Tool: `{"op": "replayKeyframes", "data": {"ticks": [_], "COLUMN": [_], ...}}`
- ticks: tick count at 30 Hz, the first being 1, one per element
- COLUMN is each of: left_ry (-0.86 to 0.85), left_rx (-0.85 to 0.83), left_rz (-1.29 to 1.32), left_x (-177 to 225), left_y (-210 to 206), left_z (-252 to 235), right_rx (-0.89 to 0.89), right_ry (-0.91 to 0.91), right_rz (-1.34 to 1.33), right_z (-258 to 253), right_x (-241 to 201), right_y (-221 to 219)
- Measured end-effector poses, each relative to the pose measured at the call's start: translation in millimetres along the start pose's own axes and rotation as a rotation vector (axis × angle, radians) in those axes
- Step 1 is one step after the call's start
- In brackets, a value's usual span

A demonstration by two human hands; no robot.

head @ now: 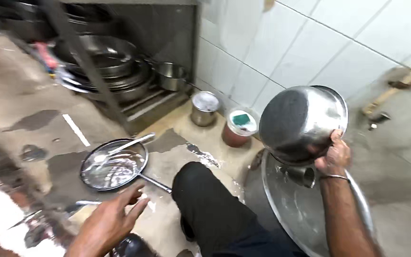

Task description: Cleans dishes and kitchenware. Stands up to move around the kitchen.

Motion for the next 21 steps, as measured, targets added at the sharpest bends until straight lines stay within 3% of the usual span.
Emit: {"op": "replayKeyframes", "data": {"ticks": [5,13,17,21], "left_ry": [-0.004,0.081,0.11,0.168], "left_rx": [-0.147,-0.257,-0.293,-0.351], "left_rz": [-0.019,-0.059,-0.056,-0.082], "left_x": [1,-8,-9,-6], "left_y": [-15,-48,-61,-67], "left_z": [-3,-15,-20,-24], "right_rx": [0.172,0.304,0.122,-0.372], "right_ry": [-0.012,-0.13,-0.157,-0.266], "right_rz": [0.09,0.355,0.675,1.108], "right_z": [-23,-30,-29,-21], "right_x": [29,143,183,242], "right_y": [67,148,156,150]}}
Point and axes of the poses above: each hand's wrist, its own z-axis away from the middle knuckle, its own y-axis out of the back of the hand, x = y × z, the point moved 7 cm from there along -z, towards the middle knuckle, and after that the axes turned 12 degrees about -z, right-handed, at the moved point
